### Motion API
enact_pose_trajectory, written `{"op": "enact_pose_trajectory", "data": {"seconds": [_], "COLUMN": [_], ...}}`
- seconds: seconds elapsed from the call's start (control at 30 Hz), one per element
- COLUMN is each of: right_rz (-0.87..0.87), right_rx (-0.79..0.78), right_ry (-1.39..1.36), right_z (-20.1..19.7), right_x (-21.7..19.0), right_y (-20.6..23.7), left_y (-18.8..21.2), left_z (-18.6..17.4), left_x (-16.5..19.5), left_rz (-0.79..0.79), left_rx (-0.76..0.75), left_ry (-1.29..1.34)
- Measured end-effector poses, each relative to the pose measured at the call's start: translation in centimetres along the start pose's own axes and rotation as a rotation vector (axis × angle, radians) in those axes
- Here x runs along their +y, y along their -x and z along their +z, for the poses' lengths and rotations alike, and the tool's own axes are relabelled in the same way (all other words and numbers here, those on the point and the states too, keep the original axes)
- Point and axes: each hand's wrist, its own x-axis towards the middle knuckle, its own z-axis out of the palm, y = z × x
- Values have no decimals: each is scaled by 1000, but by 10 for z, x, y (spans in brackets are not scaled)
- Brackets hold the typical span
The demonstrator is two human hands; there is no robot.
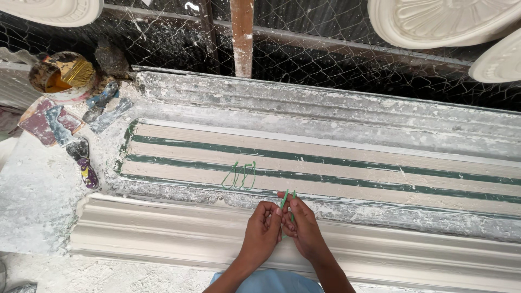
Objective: The person ties green plastic ties around a white decorative moulding, then uses a small metal tool to scrape and smooth the surface of a long white moulding with green stripes. The work is performed on a workbench in a workshop setting.
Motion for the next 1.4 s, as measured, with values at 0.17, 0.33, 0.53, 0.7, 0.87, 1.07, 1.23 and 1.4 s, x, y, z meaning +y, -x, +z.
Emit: {"op": "enact_pose_trajectory", "data": {"seconds": [0.17,0.33,0.53,0.7,0.87,1.07,1.23,1.4], "right_rz": [-27,-21,-35,-21,-136,104,211,-142], "right_rx": [-32,-13,-32,-22,-220,-446,-49,7], "right_ry": [73,78,57,284,910,955,437,475], "right_z": [1,-1,-7,-21,-36,-48,-58,-42], "right_x": [-1,5,13,7,-2,-13,-27,-5], "right_y": [-1,-4,-7,-6,-2,7,9,2], "left_y": [0,-3,0,4,9,13,5,3], "left_z": [5,4,8,-3,-19,-29,-28,3], "left_x": [5,8,22,55,78,73,56,25], "left_rz": [30,69,33,537,1027,967,990,618], "left_rx": [-18,0,0,20,-224,-422,-63,146], "left_ry": [-74,-40,-111,-856,-1339,-1261,-1205,-745]}}
